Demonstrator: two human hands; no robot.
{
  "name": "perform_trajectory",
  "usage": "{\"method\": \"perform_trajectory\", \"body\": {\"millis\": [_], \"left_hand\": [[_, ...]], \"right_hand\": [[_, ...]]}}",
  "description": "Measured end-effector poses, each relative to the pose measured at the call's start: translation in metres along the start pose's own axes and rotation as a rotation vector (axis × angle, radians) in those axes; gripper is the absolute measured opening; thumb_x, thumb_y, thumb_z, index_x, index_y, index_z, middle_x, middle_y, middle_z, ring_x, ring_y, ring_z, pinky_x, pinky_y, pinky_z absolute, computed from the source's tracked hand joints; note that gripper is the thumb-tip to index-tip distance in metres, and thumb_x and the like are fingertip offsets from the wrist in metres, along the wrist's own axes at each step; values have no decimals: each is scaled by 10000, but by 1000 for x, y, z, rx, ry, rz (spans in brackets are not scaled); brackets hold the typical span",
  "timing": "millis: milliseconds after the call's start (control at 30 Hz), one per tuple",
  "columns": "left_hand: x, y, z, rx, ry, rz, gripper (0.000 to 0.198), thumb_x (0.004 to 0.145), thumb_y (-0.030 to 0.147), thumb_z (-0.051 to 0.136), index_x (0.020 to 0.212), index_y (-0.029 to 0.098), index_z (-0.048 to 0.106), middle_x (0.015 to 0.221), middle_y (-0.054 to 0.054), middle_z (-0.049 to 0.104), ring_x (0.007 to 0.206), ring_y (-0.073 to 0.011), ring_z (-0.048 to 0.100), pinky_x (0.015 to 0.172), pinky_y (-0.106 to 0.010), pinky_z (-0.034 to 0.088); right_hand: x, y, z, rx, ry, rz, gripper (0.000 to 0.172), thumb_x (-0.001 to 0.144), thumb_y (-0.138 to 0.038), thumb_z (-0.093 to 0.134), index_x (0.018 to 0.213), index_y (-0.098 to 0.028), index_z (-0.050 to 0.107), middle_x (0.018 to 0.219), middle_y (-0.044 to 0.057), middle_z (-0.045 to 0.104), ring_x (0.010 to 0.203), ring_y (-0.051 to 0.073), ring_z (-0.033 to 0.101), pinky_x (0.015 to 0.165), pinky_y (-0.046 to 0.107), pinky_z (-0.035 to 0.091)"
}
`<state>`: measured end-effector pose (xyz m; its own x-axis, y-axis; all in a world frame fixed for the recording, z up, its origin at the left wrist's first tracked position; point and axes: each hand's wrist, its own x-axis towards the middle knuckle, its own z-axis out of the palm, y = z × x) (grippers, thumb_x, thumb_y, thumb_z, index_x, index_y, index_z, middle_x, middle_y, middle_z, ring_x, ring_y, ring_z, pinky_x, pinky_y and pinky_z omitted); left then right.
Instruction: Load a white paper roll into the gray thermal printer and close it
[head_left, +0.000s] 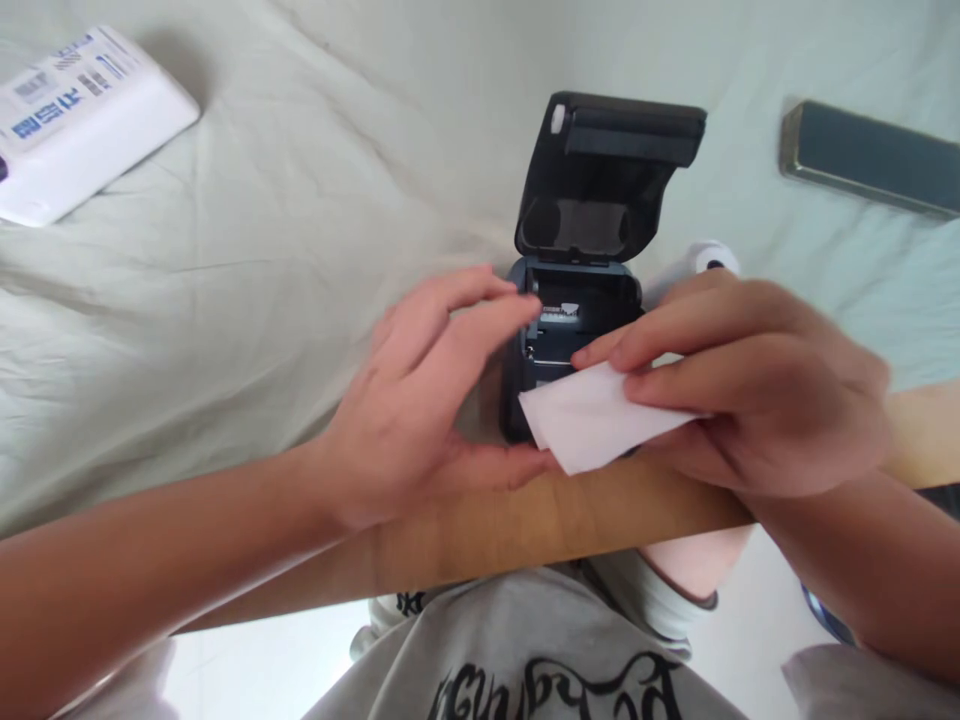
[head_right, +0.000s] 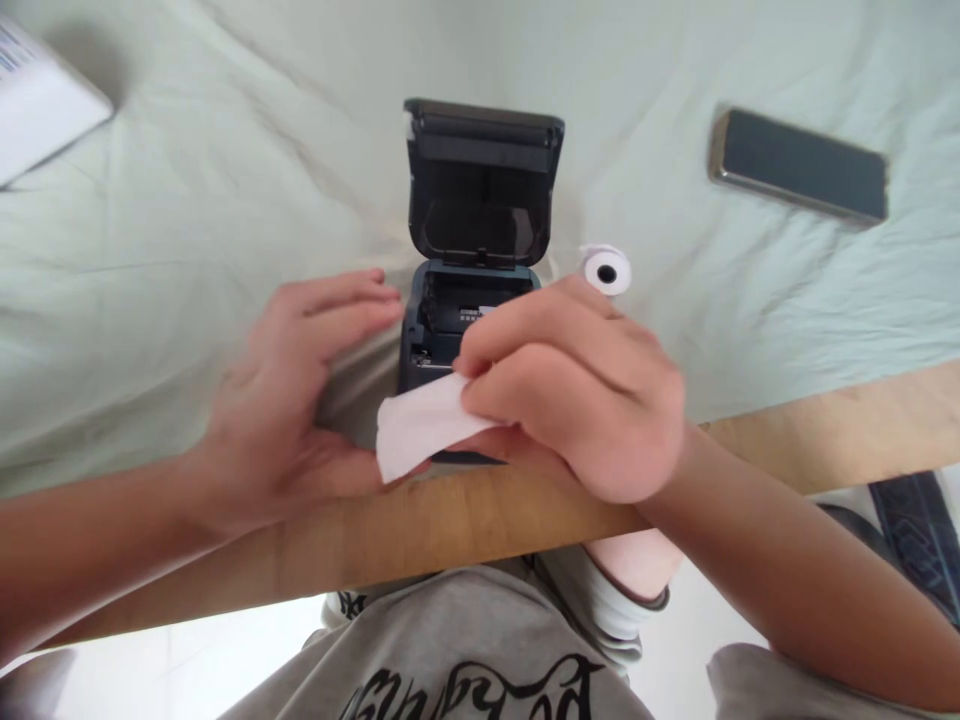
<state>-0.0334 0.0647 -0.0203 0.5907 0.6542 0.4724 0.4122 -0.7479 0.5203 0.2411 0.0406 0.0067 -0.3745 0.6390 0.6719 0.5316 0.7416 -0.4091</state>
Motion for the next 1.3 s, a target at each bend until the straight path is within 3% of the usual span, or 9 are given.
{"method": "perform_trajectory", "body": {"millis": [67,133,200,300,500,633,967,1200,1300], "left_hand": [[3,-4,-3,-9,7,86,331,1202,518,743,1473,331,711,1511,-102,781,1556,-330,746,1374,-587,637],[6,-7,-7,-38,12,161,245,1214,450,732,1418,314,743,1393,-91,806,1455,-298,798,1340,-536,674],[9,-9,-9,-67,24,199,277,1215,418,723,1466,303,743,1333,-89,822,1377,-292,830,1293,-513,710],[10,-8,-7,-72,-14,150,380,1234,402,676,1608,336,675,1437,-93,821,1428,-296,816,1248,-509,732],[1,-10,12,-110,-5,-53,753,1200,752,622,1772,266,550,1652,-161,713,1475,-355,767,1162,-512,764],[-1,-12,13,-170,-59,-89,698,1202,734,621,1760,319,555,1675,-142,693,1480,-364,757,1161,-532,764],[2,-12,9,-178,-97,-80,692,1205,703,650,1750,295,523,1684,-147,676,1536,-355,731,1194,-518,744],[1,-13,8,-178,-72,-88,697,1210,710,639,1739,269,530,1677,-162,677,1529,-353,730,1188,-519,748],[3,-14,2,-185,-123,-64,694,1202,672,687,1742,269,518,1702,-169,668,1600,-358,700,1260,-548,723]], "right_hand": [[0,0,6,-49,3,-68,269,1228,-372,552,975,-305,613,1011,-18,828,821,165,816,727,410,647],[2,3,10,-83,38,-142,207,1196,-313,600,992,-281,608,973,-17,810,812,154,793,719,399,589],[4,6,10,-89,81,-182,121,1110,-207,693,1016,-253,633,980,-21,812,788,133,755,720,385,546],[4,9,6,-76,76,-179,164,1016,-93,744,1029,-239,670,1055,-15,847,823,123,765,754,367,568],[1,15,-14,-281,44,-44,142,1046,-142,810,996,-246,727,1184,20,897,1026,155,863,879,317,685],[3,14,-21,-356,-33,34,124,1104,-162,768,1051,-259,712,1214,18,897,1092,185,882,906,374,696],[3,10,-17,-338,-21,70,148,1091,-135,779,1057,-263,712,1249,11,901,1112,175,894,921,330,726],[6,20,-7,-273,85,-42,142,1061,-183,841,991,-238,730,1150,10,909,1005,154,889,827,303,704],[5,22,-3,-315,47,-29,153,1059,-180,851,1015,-240,717,1175,-18,914,1028,154,896,853,326,668]]}}
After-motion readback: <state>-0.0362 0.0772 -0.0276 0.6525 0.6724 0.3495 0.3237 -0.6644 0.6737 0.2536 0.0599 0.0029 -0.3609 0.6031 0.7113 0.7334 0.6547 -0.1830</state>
